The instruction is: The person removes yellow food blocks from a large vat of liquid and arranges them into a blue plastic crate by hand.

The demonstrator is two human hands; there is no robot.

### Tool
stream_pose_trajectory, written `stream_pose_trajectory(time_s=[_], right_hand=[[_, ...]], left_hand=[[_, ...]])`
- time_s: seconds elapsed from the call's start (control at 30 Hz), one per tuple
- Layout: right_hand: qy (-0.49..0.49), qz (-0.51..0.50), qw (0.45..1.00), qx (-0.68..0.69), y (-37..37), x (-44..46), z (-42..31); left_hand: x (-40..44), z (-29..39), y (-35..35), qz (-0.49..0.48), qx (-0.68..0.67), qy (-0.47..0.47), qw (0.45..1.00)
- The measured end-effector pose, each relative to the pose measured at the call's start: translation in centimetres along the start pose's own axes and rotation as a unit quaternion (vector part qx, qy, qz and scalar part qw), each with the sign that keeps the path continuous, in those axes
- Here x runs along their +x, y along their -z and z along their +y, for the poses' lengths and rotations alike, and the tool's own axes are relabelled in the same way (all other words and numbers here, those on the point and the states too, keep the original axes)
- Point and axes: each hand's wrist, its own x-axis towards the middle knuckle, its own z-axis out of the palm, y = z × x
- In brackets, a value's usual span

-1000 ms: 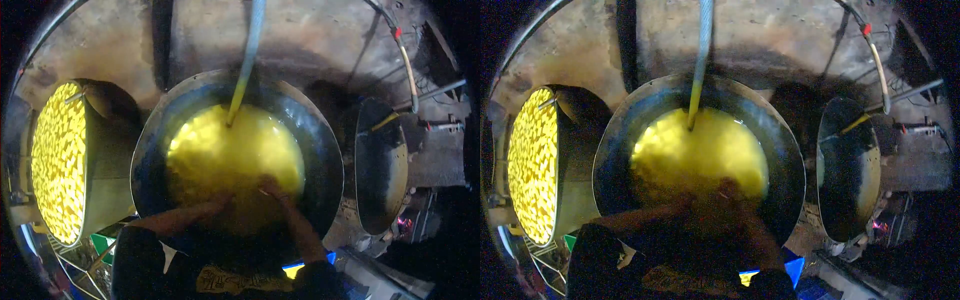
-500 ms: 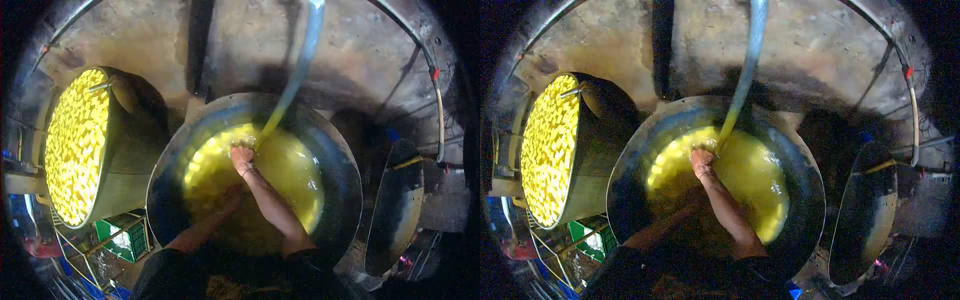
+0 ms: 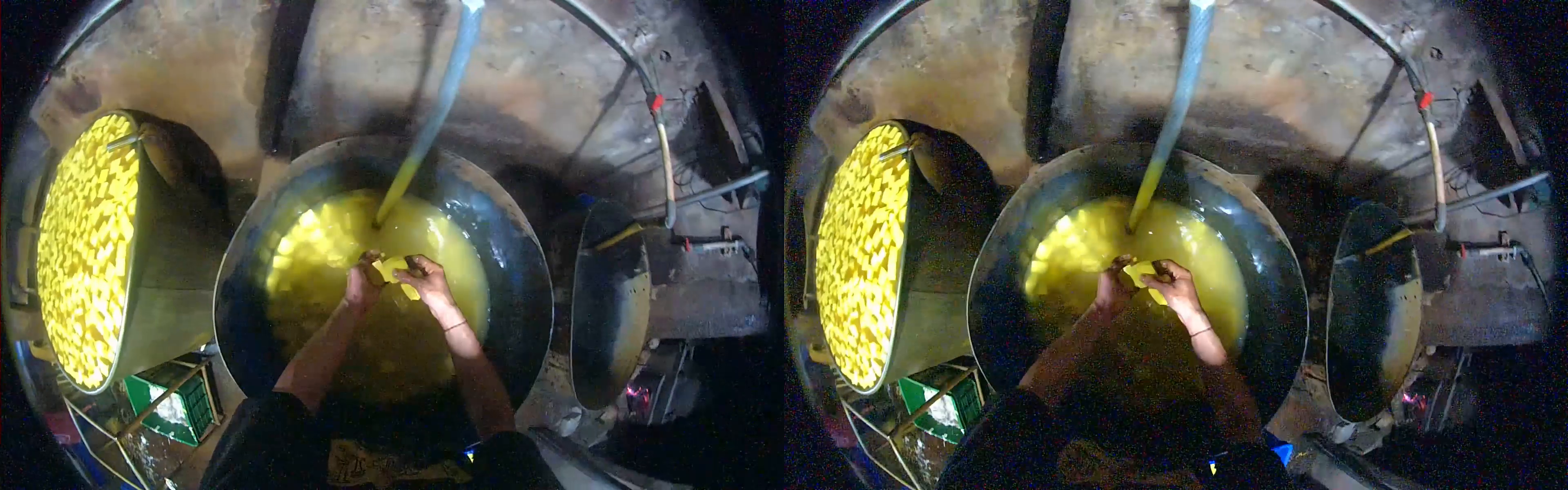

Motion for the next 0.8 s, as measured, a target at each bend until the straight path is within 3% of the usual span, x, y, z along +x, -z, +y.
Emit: stream_pose_trajectory(time_s=[0.03, 0.07, 0.13, 0.17, 0.2, 0.23, 0.3, 0.33, 0.37, 0.4, 0.43, 0.47, 0.5, 0.53, 0.57, 0.6, 0.67, 0.73, 0.8], right_hand=[[-0.019, -0.017, 1.000, 0.014, 0.4, -0.2, 1.1], [-0.017, -0.011, 1.000, 0.013, 0.5, -0.1, 2.3], [0.054, -0.025, 0.997, 0.054, -0.2, -0.2, 3.5], [0.099, 0.014, 0.994, -0.044, -0.6, -0.6, 3.3], [0.100, 0.015, 0.994, -0.046, -0.5, -0.9, 2.9], [0.063, 0.033, 0.992, -0.106, -0.3, -1.0, 2.5], [-0.007, 0.030, 0.994, -0.102, -0.3, -0.9, 1.7], [-0.041, 0.028, 0.994, -0.100, -0.3, -0.9, 1.4], [0.083, 0.048, 0.967, -0.238, -0.9, -1.4, 0.5], [0.204, 0.066, 0.906, -0.365, -1.4, -1.7, 0.0], [0.293, 0.116, 0.803, -0.506, -0.6, 0.5, 5.4], [0.296, 0.111, 0.803, -0.506, -0.1, 1.4, 6.2], [0.385, 0.010, 0.679, -0.625, 0.8, 2.3, 6.6], [0.267, -0.069, 0.759, -0.589, -0.7, 2.5, 4.4], [0.125, -0.122, 0.823, -0.541, -2.2, 2.8, 2.0], [-0.012, -0.145, 0.853, -0.501, -3.7, 3.1, -0.4], [0.220, -0.159, 0.875, -0.401, -4.6, 6.5, 4.8], [0.114, -0.091, 0.794, -0.590, -5.8, 9.8, 10.6], [0.066, -0.073, 0.766, -0.635, -5.8, 11.8, 14.7]], left_hand=[[-0.1, -0.4, -0.3, -0.057, 0.123, -0.053, 0.989], [0.1, -0.9, -0.5, -0.062, 0.122, -0.050, 0.989], [0.2, -1.7, -1.2, -0.109, -0.004, 0.027, 0.994], [-1.6, -1.5, -3.0, -0.066, 0.013, 0.006, 0.998], [-0.9, -2.4, -2.2, -0.068, 0.012, 0.007, 0.998], [1.0, -4.1, 0.0, -0.071, -0.025, -0.010, 0.997], [1.5, -5.1, 1.0, -0.071, -0.067, -0.030, 0.995], [0.4, -5.1, 0.0, -0.097, 0.007, -0.080, 0.992], [-0.6, -5.2, -1.0, -0.121, 0.082, -0.128, 0.981], [-1.8, -4.8, -2.2, -0.116, 0.081, -0.129, 0.981], [-2.8, -4.4, -3.7, -0.039, -0.014, -0.072, 0.997], [-1.5, -5.9, -2.1, -0.136, -0.185, -0.077, 0.970], [-0.1, -7.5, -0.4, -0.236, -0.377, -0.041, 0.895], [1.3, -9.2, 1.4, -0.320, -0.508, 0.020, 0.800], [-0.6, -6.9, 1.0, -0.164, -0.335, 0.031, 0.927], [-1.6, -5.4, 0.8, 0.002, -0.139, 0.041, 0.989], [-1.1, -6.1, 2.3, -0.013, -0.076, 0.059, 0.995], [-0.6, -7.0, 3.6, -0.041, -0.056, 0.068, 0.995], [-0.4, -7.4, 4.4, -0.055, -0.038, 0.078, 0.995]])
